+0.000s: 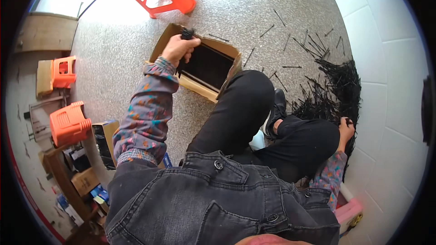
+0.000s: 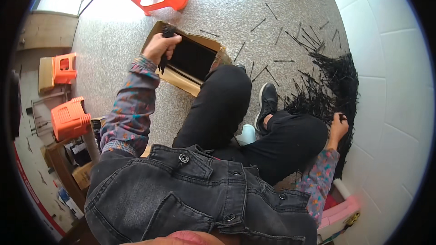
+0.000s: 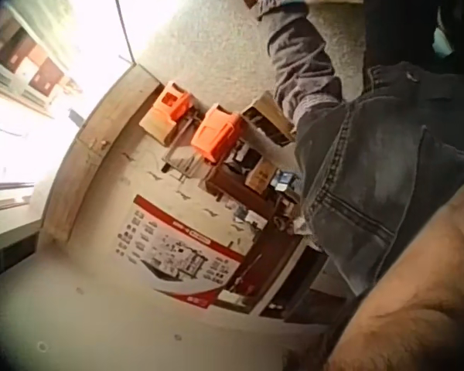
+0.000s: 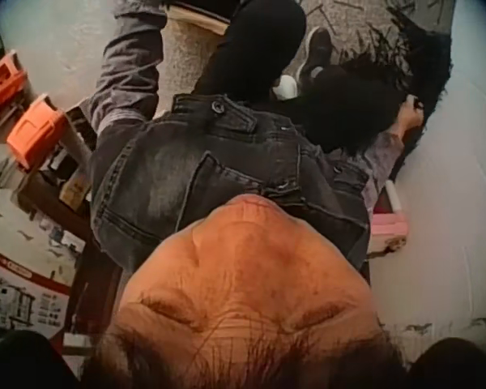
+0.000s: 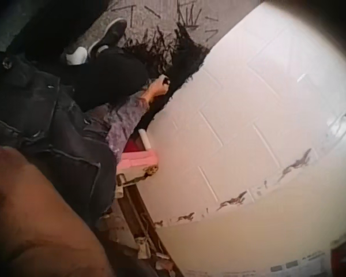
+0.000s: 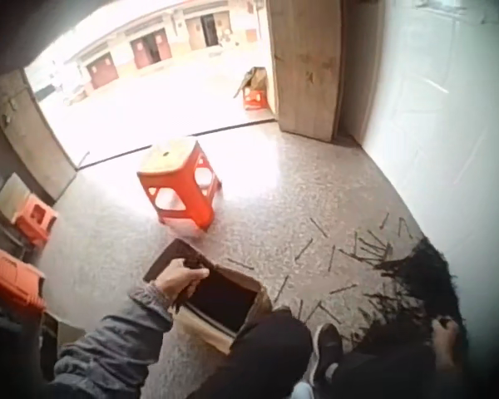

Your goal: Bundling and sorting black zip ties from a floor pile into a cardboard box.

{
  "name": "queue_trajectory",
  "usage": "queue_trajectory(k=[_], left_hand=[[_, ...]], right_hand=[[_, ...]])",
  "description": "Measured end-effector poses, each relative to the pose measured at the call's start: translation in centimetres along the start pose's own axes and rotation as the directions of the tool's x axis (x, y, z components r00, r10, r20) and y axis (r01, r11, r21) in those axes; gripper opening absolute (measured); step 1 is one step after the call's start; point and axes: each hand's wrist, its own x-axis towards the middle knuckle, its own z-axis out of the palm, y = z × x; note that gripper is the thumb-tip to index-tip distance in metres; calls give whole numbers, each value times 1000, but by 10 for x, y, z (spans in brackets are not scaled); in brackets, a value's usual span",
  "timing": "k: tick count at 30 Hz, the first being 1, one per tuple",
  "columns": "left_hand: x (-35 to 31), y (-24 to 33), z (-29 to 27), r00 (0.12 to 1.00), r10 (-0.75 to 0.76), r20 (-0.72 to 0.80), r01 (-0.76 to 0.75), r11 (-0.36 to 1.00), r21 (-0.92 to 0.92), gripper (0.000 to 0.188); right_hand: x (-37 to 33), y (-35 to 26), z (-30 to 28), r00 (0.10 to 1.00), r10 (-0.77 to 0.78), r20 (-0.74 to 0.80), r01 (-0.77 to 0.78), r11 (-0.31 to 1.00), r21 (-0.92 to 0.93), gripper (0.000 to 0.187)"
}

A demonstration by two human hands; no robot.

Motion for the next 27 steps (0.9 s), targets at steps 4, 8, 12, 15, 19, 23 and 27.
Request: queue_trajectory(k=[4, 8, 12, 15, 19, 23, 27], left_hand=[[40, -44, -5, 981, -193, 5, 186, 954, 237, 16], [95, -102, 5, 969, -241, -53, 243, 889, 389, 18], [127, -139, 33, 925, -331, -185, 376, 747, 548, 22], [150, -179, 26, 948, -292, 125, 33, 483, 875, 19], [159, -213, 50, 960, -246, 136, -31, 390, 921, 29], [178, -246, 55, 914, -253, 318, -255, 250, 934, 47], [180, -265, -9, 968, -225, 114, -52, 265, 963, 54]], right_hand=[[15, -56, -30, 956, 292, -2, -269, 883, 383, 13], [10, -146, -66, 978, 201, -51, -153, 868, 473, 13], [-12, -221, -85, 997, 7, -72, 39, 788, 615, 15], [-25, -260, -81, 996, -83, -26, 79, 742, 666, 14], [-32, -275, -75, 997, -79, -9, 64, 735, 675, 14], [-32, -290, -63, 999, -44, 13, 22, 696, 718, 11], [-38, -308, -43, 990, -71, 124, -62, 567, 822, 10]])
